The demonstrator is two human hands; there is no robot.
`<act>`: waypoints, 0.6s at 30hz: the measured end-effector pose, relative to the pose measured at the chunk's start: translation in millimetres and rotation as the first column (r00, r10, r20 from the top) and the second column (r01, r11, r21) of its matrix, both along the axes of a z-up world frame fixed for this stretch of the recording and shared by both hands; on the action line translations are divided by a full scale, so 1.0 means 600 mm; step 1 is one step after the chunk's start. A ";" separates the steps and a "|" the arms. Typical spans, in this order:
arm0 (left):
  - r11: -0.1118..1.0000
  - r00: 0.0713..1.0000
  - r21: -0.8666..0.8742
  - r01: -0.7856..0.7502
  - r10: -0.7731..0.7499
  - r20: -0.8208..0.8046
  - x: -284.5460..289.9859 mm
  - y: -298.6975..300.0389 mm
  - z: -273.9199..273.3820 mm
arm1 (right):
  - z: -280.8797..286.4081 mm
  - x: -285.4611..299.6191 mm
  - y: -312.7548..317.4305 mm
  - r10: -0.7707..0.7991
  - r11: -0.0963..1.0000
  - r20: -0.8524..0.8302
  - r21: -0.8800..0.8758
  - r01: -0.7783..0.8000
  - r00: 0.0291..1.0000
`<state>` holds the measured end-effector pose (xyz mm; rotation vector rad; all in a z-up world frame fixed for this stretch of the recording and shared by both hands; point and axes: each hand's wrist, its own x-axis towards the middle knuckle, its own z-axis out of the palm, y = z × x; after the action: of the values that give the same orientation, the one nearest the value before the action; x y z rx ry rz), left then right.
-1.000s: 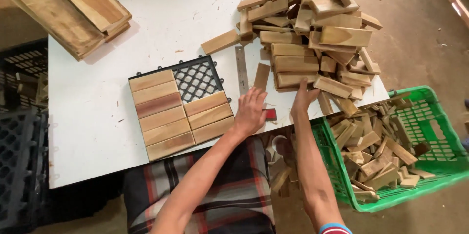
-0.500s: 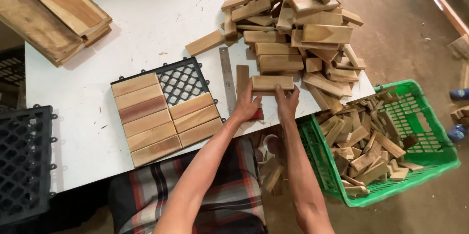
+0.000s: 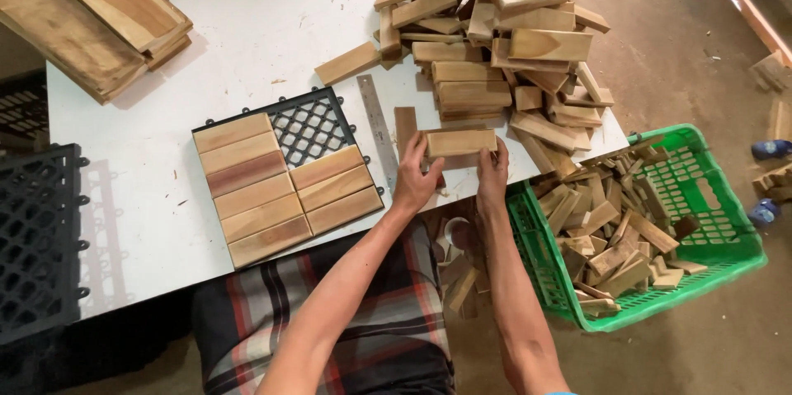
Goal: Assembling modular wooden floor tiles by manually fitting wooden slats into a plastic grid base.
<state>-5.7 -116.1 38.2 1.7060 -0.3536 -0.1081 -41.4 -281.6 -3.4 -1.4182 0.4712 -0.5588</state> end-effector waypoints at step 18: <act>0.974 0.967 0.025 -0.223 0.224 -0.119 -0.007 0.167 -0.067 | -0.032 0.010 0.099 0.127 0.989 -0.079 0.092 -0.119 0.989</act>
<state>-9.7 -16.2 -1.8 1.7297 -0.0683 -0.0478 -35.6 -222.1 -22.8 -1.3809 0.4663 -0.3754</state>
